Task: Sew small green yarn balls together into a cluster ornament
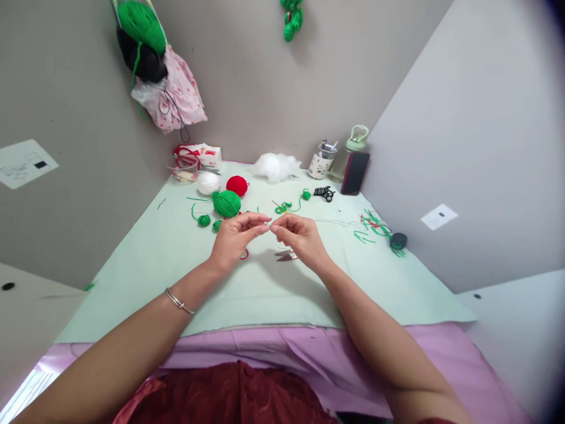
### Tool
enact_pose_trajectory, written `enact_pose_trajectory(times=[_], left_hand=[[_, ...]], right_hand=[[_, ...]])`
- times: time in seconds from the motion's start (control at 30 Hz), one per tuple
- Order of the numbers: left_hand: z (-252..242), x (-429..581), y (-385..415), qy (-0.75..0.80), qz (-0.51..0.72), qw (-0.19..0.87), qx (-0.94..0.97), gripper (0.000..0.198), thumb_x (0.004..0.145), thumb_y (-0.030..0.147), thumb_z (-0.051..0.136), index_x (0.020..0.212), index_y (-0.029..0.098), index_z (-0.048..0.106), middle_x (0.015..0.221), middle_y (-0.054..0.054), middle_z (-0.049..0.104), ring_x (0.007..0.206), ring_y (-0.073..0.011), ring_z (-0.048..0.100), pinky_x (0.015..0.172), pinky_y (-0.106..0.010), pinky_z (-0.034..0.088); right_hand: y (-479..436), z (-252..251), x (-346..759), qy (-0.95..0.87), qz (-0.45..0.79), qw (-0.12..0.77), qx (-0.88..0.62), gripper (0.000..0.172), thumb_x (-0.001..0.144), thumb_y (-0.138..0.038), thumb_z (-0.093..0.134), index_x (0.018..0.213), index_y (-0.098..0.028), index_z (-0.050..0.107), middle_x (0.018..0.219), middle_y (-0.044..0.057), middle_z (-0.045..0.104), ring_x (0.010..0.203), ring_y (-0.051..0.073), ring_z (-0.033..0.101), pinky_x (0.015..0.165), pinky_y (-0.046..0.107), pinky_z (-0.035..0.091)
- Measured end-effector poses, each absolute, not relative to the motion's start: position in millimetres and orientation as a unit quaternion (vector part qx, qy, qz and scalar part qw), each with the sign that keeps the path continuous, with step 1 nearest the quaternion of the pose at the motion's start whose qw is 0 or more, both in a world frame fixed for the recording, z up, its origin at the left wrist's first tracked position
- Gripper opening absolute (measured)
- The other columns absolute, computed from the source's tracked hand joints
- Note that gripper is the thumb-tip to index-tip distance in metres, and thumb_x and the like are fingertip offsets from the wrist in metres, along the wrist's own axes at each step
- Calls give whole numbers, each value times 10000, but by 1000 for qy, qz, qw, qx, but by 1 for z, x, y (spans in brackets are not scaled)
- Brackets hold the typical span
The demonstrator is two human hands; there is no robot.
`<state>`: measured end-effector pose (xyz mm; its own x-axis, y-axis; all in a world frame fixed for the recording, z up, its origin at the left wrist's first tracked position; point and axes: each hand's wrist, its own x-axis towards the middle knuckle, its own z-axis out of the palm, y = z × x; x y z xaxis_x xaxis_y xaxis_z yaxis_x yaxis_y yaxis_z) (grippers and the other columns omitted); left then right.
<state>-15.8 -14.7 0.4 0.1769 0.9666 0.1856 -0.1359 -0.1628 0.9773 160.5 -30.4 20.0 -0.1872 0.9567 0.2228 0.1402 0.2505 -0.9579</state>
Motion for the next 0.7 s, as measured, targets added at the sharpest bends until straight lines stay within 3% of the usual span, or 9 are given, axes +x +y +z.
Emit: enact_pose_trajectory(times=[0.23, 0.37, 0.5, 0.7], left_hand=[[1, -14, -17, 373, 534, 508, 563, 213, 768, 377, 755, 799, 185, 669, 756, 16, 637, 739, -128, 586, 762, -258, 471], [-3, -14, -14, 383, 535, 509, 556, 218, 773, 387, 755, 805, 188, 671, 779, 8, 646, 766, -137, 593, 779, -264, 470], [-6, -15, -11, 388, 560, 505, 530, 235, 726, 391, 802, 799, 191, 701, 847, -9, 689, 827, -153, 609, 807, -270, 477], [-5, -14, -19, 382, 553, 418, 611, 245, 774, 349, 779, 984, 225, 768, 832, -8, 682, 800, -151, 592, 810, -283, 462]], right_hand=[[-33, 17, 154, -661, 371, 488, -434, 239, 828, -403, 704, 783, -171, 666, 586, -40, 497, 549, 94, 406, 523, 248, 326], [-34, 15, 154, -681, 325, 492, -434, 187, 847, -352, 685, 783, -177, 678, 625, -21, 559, 567, 99, 443, 547, 256, 352], [-31, 18, 155, -627, 377, 515, -447, 240, 790, -404, 741, 756, -174, 683, 600, -18, 573, 558, 104, 467, 535, 254, 363], [-28, 22, 159, -567, 469, 507, -450, 311, 724, -449, 801, 747, -163, 681, 543, -41, 533, 502, 78, 405, 492, 238, 312]])
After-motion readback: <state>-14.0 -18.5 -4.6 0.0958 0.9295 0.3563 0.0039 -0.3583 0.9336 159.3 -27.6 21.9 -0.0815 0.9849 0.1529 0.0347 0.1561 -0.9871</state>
